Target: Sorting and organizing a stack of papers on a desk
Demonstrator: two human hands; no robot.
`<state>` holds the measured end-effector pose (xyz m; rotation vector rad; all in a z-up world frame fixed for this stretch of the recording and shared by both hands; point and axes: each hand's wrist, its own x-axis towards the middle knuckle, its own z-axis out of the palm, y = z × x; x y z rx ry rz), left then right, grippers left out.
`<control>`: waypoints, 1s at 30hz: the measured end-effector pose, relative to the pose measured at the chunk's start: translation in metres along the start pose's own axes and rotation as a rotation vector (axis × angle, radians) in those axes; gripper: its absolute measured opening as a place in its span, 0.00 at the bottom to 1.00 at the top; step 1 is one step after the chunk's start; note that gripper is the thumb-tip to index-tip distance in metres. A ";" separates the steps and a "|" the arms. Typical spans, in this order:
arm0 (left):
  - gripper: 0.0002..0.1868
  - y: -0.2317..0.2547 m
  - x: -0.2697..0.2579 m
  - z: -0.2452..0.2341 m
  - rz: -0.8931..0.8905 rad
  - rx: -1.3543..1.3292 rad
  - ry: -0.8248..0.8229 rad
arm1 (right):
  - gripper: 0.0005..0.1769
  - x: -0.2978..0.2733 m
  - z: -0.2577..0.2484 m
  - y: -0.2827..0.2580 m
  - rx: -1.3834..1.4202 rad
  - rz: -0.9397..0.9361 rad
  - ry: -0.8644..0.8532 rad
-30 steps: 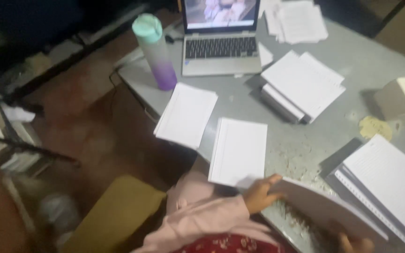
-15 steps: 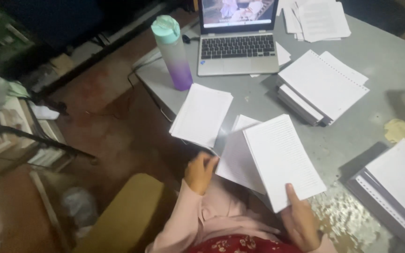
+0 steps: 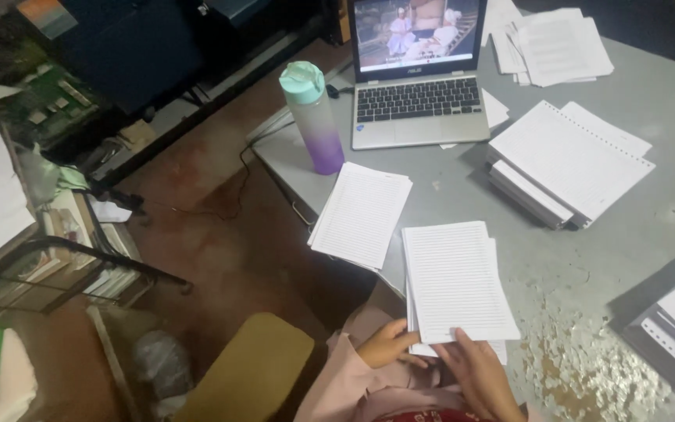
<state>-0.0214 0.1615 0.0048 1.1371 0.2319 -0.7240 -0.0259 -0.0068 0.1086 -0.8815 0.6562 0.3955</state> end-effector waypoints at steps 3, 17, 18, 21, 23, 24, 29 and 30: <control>0.33 0.023 -0.014 0.015 0.012 -0.063 -0.015 | 0.32 0.006 -0.026 -0.002 -0.257 0.275 -0.030; 0.33 -0.011 -0.023 0.018 0.204 -0.045 0.119 | 0.31 0.030 -0.108 0.018 -0.958 0.121 -0.483; 0.34 -0.018 -0.023 0.024 0.228 -0.132 0.070 | 0.36 0.017 -0.106 0.013 -0.727 0.237 -0.359; 0.40 0.004 -0.042 0.054 -0.022 -0.025 -0.003 | 0.38 -0.055 -0.022 -0.021 -0.288 0.190 0.064; 0.34 -0.011 -0.029 0.056 -0.033 -0.010 -0.053 | 0.34 -0.043 -0.031 -0.027 -0.297 0.167 0.133; 0.29 -0.019 -0.022 0.059 -0.050 0.008 -0.108 | 0.30 -0.038 -0.037 -0.029 -0.301 0.144 0.207; 0.36 -0.047 0.010 0.039 -0.086 -0.349 -0.035 | 0.28 -0.058 -0.017 -0.059 -0.323 -0.033 0.315; 0.38 -0.045 0.013 0.036 -0.022 -0.440 0.076 | 0.32 -0.101 0.014 -0.081 -0.373 0.064 0.329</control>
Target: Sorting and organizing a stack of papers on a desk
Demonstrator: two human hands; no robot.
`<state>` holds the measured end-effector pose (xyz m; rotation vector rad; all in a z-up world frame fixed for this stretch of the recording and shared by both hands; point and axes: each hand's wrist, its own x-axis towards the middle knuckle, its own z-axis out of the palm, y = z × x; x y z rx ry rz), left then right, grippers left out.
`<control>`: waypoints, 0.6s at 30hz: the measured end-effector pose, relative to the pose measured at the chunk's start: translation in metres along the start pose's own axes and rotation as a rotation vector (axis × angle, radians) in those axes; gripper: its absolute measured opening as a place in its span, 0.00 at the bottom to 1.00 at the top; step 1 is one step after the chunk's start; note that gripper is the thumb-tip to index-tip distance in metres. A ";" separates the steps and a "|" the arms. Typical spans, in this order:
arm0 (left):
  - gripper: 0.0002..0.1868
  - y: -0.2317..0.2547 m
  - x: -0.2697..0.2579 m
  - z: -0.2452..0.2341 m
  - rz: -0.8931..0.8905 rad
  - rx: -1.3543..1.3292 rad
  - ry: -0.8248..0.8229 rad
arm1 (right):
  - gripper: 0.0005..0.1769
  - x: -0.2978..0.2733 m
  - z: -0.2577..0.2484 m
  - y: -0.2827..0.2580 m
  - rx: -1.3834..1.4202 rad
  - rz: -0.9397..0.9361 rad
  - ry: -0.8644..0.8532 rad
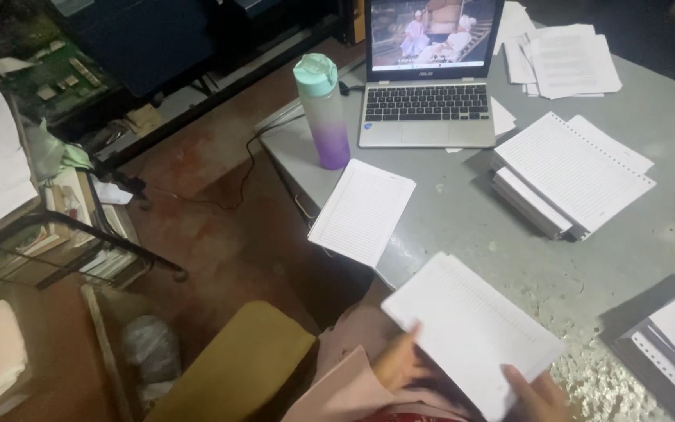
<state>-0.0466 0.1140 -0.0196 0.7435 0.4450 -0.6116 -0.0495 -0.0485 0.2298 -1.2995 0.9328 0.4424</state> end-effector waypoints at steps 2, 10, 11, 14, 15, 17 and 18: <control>0.40 0.022 -0.007 -0.010 0.039 -0.068 0.099 | 0.30 0.007 -0.016 -0.007 -0.112 0.005 -0.004; 0.28 0.030 -0.021 -0.016 0.243 0.599 0.005 | 0.28 0.082 -0.067 0.009 -0.432 0.028 -0.113; 0.25 0.031 -0.017 -0.010 0.429 0.717 0.049 | 0.27 0.097 -0.073 0.019 -0.527 -0.128 -0.070; 0.21 0.057 -0.026 0.022 0.709 0.856 0.128 | 0.24 0.153 -0.103 0.044 -0.568 -0.503 -0.021; 0.20 0.069 -0.032 0.035 0.792 0.880 0.156 | 0.22 0.173 -0.116 0.052 -0.505 -0.709 -0.004; 0.21 0.078 -0.032 0.045 0.831 0.855 0.139 | 0.25 0.159 -0.112 0.039 -0.462 -0.749 0.023; 0.21 0.083 -0.032 0.050 0.868 0.833 0.118 | 0.28 0.151 -0.110 0.032 -0.414 -0.786 0.053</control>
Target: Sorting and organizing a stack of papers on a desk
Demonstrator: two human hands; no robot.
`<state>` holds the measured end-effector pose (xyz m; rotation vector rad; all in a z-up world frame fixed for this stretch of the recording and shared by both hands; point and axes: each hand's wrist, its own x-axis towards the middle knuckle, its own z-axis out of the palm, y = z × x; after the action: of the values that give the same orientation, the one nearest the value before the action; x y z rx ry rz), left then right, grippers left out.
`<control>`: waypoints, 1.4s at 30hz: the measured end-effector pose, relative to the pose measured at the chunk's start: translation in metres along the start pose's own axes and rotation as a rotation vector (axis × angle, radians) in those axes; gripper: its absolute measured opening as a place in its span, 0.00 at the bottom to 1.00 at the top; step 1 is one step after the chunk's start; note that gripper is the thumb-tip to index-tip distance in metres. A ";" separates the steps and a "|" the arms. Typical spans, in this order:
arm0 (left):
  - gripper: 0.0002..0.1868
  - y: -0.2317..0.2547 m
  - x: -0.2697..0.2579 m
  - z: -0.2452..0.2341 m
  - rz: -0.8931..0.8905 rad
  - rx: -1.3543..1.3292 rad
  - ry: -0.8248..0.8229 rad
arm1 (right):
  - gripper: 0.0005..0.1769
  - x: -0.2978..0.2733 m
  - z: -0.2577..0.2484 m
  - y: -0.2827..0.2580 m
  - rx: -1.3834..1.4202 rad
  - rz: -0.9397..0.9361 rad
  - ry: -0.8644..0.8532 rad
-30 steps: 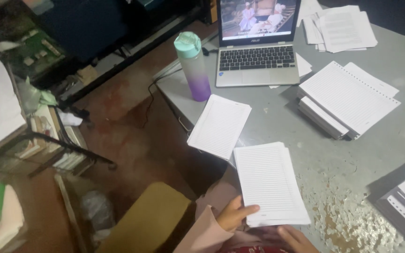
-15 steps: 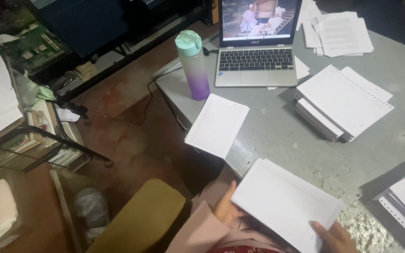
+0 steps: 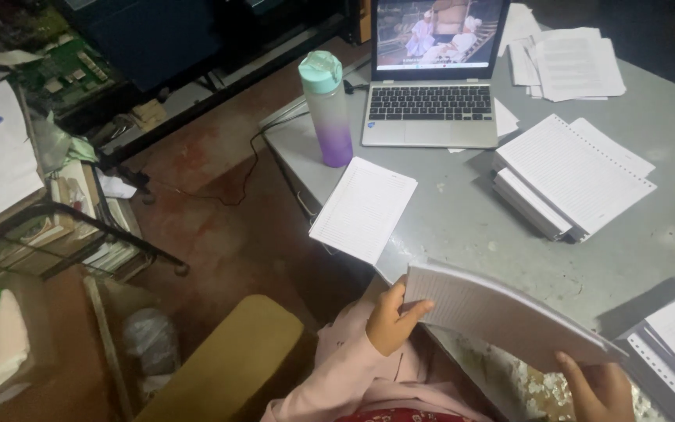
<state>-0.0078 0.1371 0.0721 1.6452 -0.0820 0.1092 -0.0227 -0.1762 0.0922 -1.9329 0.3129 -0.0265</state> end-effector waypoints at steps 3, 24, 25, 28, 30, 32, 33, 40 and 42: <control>0.20 -0.024 0.002 0.008 0.040 0.034 -0.001 | 0.25 -0.028 0.007 -0.074 0.071 -0.162 -0.096; 0.10 -0.007 0.002 0.031 0.251 -0.133 0.063 | 0.12 0.002 0.037 0.035 0.026 -0.098 0.207; 0.10 -0.048 -0.010 0.040 0.242 -0.136 0.064 | 0.12 0.001 0.038 0.048 0.020 -0.091 0.205; 0.30 -0.099 -0.003 0.050 0.130 0.135 0.256 | 0.27 0.017 0.045 0.056 -0.048 0.101 0.168; 0.11 -0.039 -0.011 0.042 0.082 -0.087 0.127 | 0.21 -0.004 0.046 0.037 -0.082 -0.046 0.181; 0.09 -0.034 -0.001 0.039 0.136 -0.090 0.136 | 0.19 -0.005 0.046 0.029 -0.085 -0.059 0.173; 0.08 -0.033 -0.003 0.039 0.186 -0.092 0.145 | 0.17 -0.011 0.044 0.027 -0.088 -0.070 0.164; 0.11 -0.097 -0.001 0.040 0.102 -0.032 0.064 | 0.22 0.016 0.056 0.075 0.064 0.084 0.201; 0.37 -0.156 0.002 0.047 0.063 0.186 0.131 | 0.26 0.022 0.044 0.066 -0.174 0.106 0.084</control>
<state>0.0137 0.1022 -0.0856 1.8173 -0.0241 0.2791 -0.0081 -0.1639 0.0122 -2.0876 0.4871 -0.0107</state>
